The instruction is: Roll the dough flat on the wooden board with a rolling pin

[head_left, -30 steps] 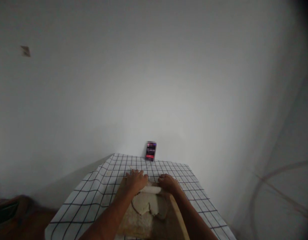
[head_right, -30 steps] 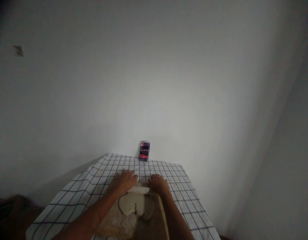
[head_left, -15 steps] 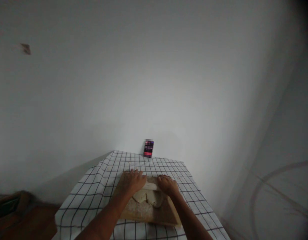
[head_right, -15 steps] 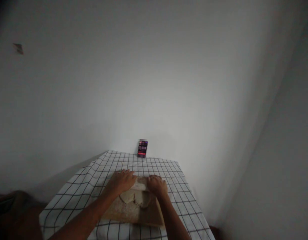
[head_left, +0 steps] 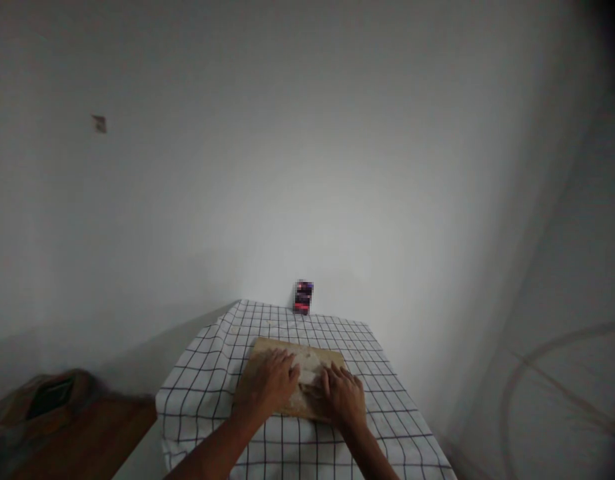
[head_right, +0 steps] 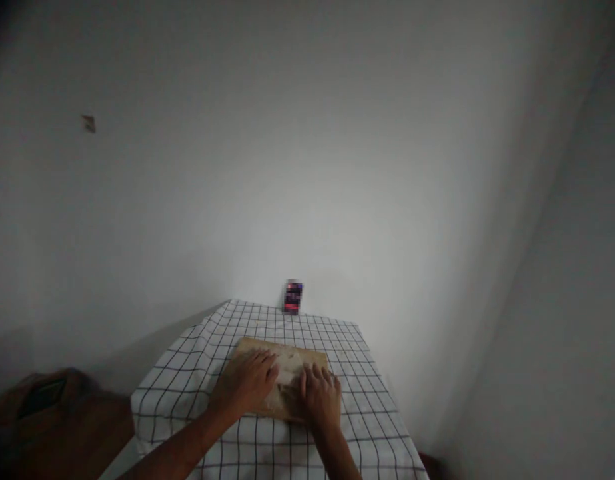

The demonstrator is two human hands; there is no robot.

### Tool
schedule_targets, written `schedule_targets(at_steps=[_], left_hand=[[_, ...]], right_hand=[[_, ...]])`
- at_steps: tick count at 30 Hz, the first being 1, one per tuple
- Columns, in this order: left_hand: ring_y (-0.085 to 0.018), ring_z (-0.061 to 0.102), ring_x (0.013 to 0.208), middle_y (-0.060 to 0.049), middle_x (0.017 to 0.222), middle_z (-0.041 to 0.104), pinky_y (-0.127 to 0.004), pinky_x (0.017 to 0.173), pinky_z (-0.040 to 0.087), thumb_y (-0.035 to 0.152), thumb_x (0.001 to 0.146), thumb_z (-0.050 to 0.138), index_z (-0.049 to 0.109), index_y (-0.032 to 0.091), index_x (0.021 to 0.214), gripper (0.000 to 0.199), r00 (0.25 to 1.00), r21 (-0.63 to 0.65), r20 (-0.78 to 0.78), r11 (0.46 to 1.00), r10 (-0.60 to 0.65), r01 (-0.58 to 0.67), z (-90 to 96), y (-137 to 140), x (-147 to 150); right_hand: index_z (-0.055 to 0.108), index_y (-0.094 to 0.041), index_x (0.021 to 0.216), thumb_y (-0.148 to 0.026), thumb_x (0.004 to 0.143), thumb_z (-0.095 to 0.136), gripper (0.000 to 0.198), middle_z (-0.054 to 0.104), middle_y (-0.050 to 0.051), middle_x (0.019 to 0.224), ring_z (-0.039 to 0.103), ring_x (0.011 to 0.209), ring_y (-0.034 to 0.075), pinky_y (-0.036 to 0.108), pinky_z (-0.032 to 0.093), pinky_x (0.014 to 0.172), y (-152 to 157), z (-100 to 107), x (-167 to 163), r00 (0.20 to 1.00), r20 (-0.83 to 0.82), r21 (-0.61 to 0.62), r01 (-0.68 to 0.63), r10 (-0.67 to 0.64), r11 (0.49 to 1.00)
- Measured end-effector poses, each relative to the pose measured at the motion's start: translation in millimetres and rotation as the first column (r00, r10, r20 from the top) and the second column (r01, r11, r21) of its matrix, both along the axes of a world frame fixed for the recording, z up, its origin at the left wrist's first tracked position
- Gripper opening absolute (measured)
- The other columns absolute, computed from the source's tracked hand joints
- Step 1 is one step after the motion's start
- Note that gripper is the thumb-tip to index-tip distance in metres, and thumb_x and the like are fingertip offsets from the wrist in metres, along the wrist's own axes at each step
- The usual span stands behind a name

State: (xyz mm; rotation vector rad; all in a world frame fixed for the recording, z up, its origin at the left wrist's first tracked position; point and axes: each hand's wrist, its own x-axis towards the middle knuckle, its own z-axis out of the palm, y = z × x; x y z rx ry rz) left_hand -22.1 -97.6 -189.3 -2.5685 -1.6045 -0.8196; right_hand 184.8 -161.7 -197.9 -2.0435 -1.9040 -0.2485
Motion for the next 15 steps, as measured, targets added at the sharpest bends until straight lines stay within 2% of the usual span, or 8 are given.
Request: schedule_targets(at_steps=[3,7,10,15], left_hand=[[-0.034,0.063,0.163,-0.010,0.164,0.077,-0.050,0.143,0.046,0.042,0.111,0.047,0.080,0.028,0.154,0.056,1.000,-0.025,0.014,0.999,-0.020,0.020,-4.4,-1,-4],[-0.033,0.059,0.167,-0.007,0.171,0.071,-0.050,0.145,0.043,0.044,0.109,0.051,0.077,0.033,0.158,0.057,1.000,-0.067,0.004,0.997,-0.022,0.022,-2.0,0,-5],[-0.032,0.057,0.168,-0.007,0.174,0.069,-0.048,0.146,0.041,0.044,0.109,0.052,0.076,0.032,0.159,0.057,1.000,-0.105,-0.014,0.994,-0.006,0.005,4.7,1,-1],[-0.036,0.071,0.152,-0.014,0.157,0.081,-0.052,0.136,0.053,0.044,0.112,0.049,0.081,0.028,0.150,0.052,0.998,-0.087,-0.044,0.996,-0.034,0.030,13.3,6,5]], right_hand=[[0.077,-0.031,0.157,-0.036,0.121,0.039,0.052,0.069,0.010,0.170,0.065,0.158,0.034,0.056,0.047,0.132,-12,-17,-2,1.000,-0.005,0.070,0.000,0.000,0.998],[0.072,-0.034,0.163,-0.041,0.122,0.042,0.052,0.059,0.009,0.179,0.054,0.168,0.038,0.064,0.044,0.136,-19,-31,-3,1.000,-0.019,0.038,-0.024,0.024,0.999],[0.073,-0.033,0.161,-0.039,0.122,0.036,0.054,0.058,0.009,0.180,0.052,0.169,0.038,0.065,0.040,0.139,-15,-26,-1,1.000,-0.007,0.048,-0.028,0.028,0.998],[0.082,-0.025,0.144,-0.039,0.123,0.035,0.053,0.077,0.014,0.161,0.068,0.152,0.032,0.050,0.048,0.130,6,2,8,0.999,-0.001,0.055,-0.052,0.052,0.997]])
